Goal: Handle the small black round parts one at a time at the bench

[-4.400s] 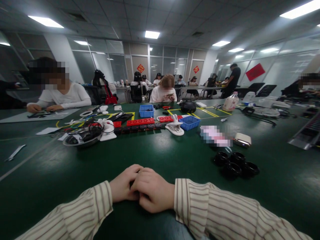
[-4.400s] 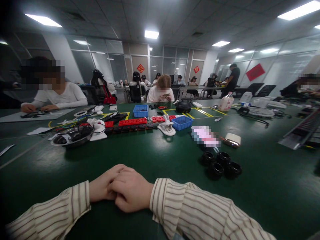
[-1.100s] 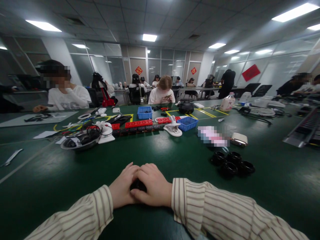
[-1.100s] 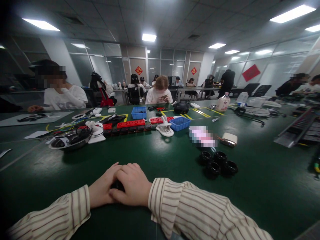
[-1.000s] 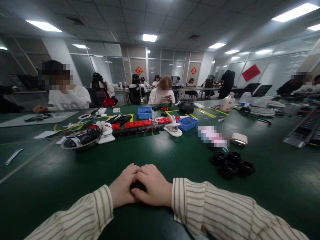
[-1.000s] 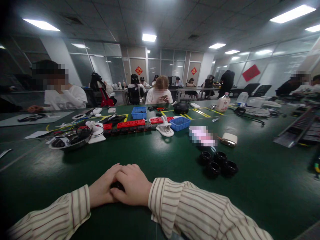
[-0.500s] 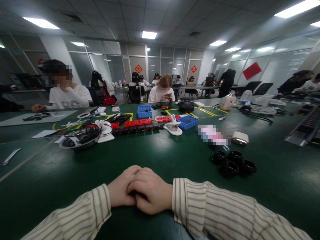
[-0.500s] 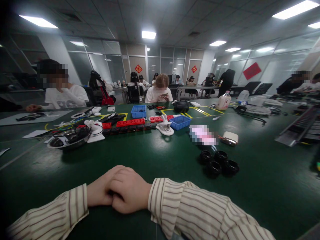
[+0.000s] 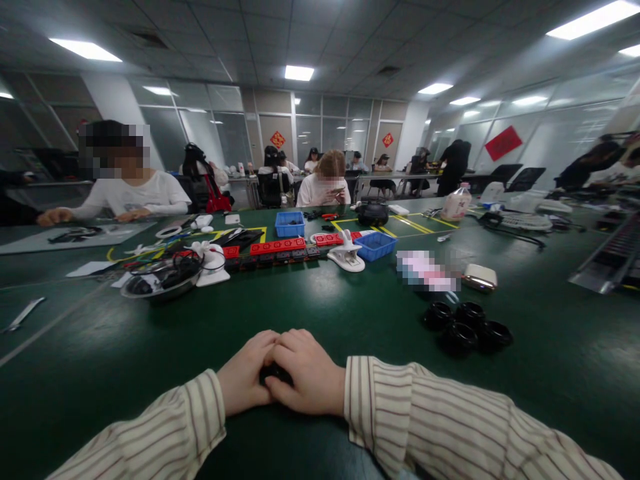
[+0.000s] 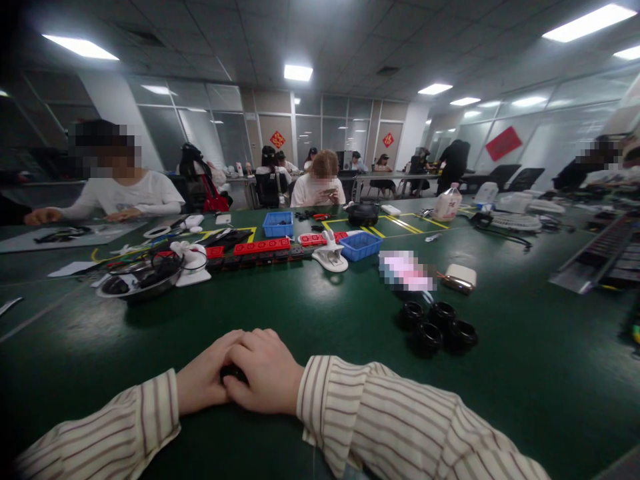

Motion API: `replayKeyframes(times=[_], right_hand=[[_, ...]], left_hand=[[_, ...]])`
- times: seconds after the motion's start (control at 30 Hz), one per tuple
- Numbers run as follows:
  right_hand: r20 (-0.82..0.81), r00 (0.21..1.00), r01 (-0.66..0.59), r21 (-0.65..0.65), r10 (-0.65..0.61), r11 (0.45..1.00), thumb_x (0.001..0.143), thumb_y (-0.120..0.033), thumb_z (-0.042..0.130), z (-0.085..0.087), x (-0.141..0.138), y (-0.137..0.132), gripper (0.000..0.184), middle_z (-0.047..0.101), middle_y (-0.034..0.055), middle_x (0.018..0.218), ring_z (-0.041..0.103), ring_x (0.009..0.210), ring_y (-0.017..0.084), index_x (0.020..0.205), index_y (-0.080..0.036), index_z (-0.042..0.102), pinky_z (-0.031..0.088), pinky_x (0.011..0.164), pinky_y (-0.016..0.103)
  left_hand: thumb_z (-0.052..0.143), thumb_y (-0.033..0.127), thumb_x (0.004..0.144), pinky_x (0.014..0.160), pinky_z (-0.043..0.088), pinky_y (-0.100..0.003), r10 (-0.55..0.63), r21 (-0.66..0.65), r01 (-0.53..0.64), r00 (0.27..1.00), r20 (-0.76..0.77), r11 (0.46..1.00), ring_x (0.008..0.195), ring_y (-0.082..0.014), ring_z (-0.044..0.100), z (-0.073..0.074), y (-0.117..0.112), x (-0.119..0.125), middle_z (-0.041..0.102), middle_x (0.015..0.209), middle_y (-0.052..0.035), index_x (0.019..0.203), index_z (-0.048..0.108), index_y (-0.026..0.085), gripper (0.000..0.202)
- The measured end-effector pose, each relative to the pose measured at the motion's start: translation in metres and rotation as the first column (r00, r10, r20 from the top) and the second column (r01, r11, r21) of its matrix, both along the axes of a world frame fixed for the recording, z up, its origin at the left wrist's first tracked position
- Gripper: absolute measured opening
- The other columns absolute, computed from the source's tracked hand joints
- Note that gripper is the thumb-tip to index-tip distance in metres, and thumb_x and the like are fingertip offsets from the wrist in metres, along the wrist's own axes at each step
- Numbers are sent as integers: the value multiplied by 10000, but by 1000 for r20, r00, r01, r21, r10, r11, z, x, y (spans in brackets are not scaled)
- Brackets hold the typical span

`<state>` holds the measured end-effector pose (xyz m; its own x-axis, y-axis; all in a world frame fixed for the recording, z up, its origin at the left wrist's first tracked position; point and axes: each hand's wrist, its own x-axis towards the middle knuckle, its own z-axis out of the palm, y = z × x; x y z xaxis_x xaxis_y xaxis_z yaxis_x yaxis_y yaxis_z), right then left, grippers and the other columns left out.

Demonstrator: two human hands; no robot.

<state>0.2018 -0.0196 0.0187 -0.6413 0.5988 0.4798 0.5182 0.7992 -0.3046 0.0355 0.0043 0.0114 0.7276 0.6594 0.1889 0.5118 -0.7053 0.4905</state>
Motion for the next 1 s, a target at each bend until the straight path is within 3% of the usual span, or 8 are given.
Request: replayKeyframes(times=[0.13,0.37,0.53,0.73,0.87,1.0], right_hand=[[-31,996,-88,18,88,996,729,-225,546,-1,0,1,151,542,41,891,471,835,159,860,-155,517,342,728,272],[-92,949,-293,98,302,951,659,-161,425,-3,-2,4,203,576,53,872,496,868,150,840,-142,515,364,811,278],[-77,978,-190,72,195,979,698,-255,526,-1,0,3,217,564,47,902,477,903,165,885,-146,511,348,812,294],[-1,1000,-3,3,3,1000,702,-368,648,1,1,2,295,532,30,873,456,808,158,864,-158,519,331,712,274],[14,999,-43,25,42,999,721,-328,643,0,0,2,223,528,18,855,459,792,143,821,-161,534,325,690,262],[-10,994,-109,36,110,993,729,-227,563,-2,-1,3,107,548,26,849,479,808,145,805,-153,547,346,721,270]], left_hand=[[612,128,572,881,428,-351,-34,-71,36,999,25,997,954,-228,490,1,3,-1,504,989,-39,913,549,176,350],[624,117,544,919,409,-366,-109,-92,107,994,-19,990,985,-238,488,3,6,-3,505,1000,-36,923,579,189,388],[658,182,561,995,337,-421,-86,-24,86,996,16,996,1075,-270,445,-2,3,-3,486,1126,-69,1105,479,190,573],[753,371,533,908,397,-432,-14,17,14,1000,-12,1000,959,-265,480,1,0,-1,514,1004,-52,971,542,188,520],[670,249,602,911,387,-422,-10,21,11,998,-55,1000,908,-239,490,3,0,0,522,922,-43,826,557,175,262],[633,129,548,855,421,-374,-29,-22,29,1000,-3,999,914,-234,493,1,2,0,517,940,-47,872,562,168,334]])
